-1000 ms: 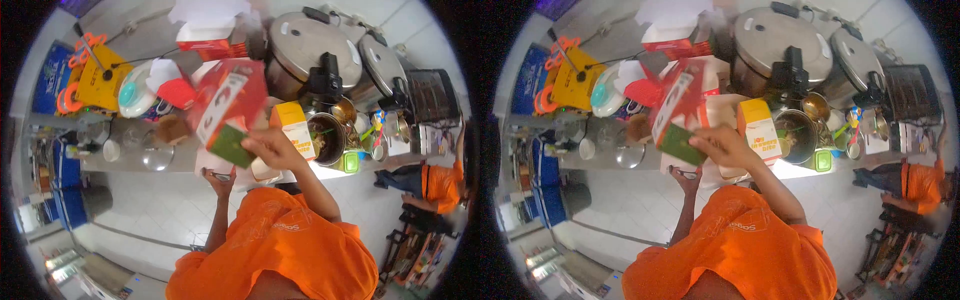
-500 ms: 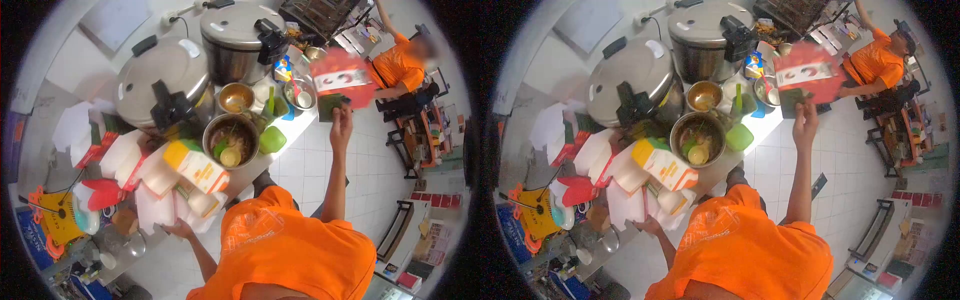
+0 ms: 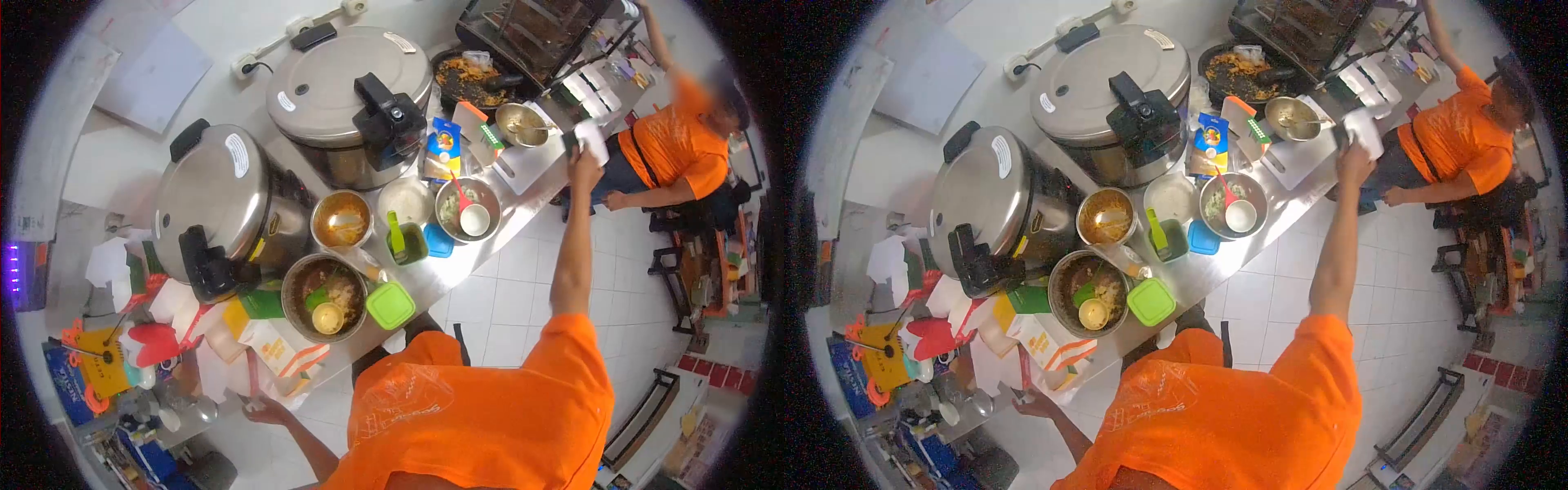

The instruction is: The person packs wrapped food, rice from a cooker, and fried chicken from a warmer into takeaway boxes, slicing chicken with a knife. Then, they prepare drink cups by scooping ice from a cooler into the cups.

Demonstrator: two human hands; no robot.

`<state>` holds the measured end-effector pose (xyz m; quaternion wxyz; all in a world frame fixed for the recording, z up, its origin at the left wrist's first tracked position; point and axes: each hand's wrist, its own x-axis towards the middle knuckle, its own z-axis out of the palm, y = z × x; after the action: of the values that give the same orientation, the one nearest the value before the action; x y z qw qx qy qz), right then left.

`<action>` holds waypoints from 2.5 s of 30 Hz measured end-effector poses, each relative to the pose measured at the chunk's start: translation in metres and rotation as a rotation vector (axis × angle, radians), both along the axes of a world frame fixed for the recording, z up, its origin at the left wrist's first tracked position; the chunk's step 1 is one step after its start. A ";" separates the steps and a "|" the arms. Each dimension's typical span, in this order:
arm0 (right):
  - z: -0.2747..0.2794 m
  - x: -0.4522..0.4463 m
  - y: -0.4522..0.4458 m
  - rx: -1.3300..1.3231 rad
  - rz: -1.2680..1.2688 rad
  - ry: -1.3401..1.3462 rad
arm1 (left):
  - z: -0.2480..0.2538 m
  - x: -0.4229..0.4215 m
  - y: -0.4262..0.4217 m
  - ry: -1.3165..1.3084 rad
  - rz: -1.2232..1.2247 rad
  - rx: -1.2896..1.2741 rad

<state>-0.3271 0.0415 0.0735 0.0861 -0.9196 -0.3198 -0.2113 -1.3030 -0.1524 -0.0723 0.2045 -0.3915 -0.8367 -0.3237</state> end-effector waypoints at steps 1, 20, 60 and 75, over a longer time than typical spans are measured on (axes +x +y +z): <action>0.013 0.018 0.010 0.056 -0.035 -0.006 | 0.010 0.003 0.000 0.020 -0.026 0.027; 0.239 -0.504 0.135 0.163 1.443 0.859 | 0.228 -0.049 0.132 -0.434 -0.440 0.683; 0.037 -0.992 0.547 -0.788 2.203 -0.603 | 0.150 -0.075 0.194 -1.129 -0.709 0.496; 0.153 -0.980 0.513 -1.136 2.047 -0.252 | 0.232 -0.064 0.312 -0.829 -1.083 0.159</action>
<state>-1.3071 0.5545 0.2268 -0.2386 -0.1133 -0.9637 0.0396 -1.3672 0.1596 0.1596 -0.2952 -0.5822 -0.5059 -0.5639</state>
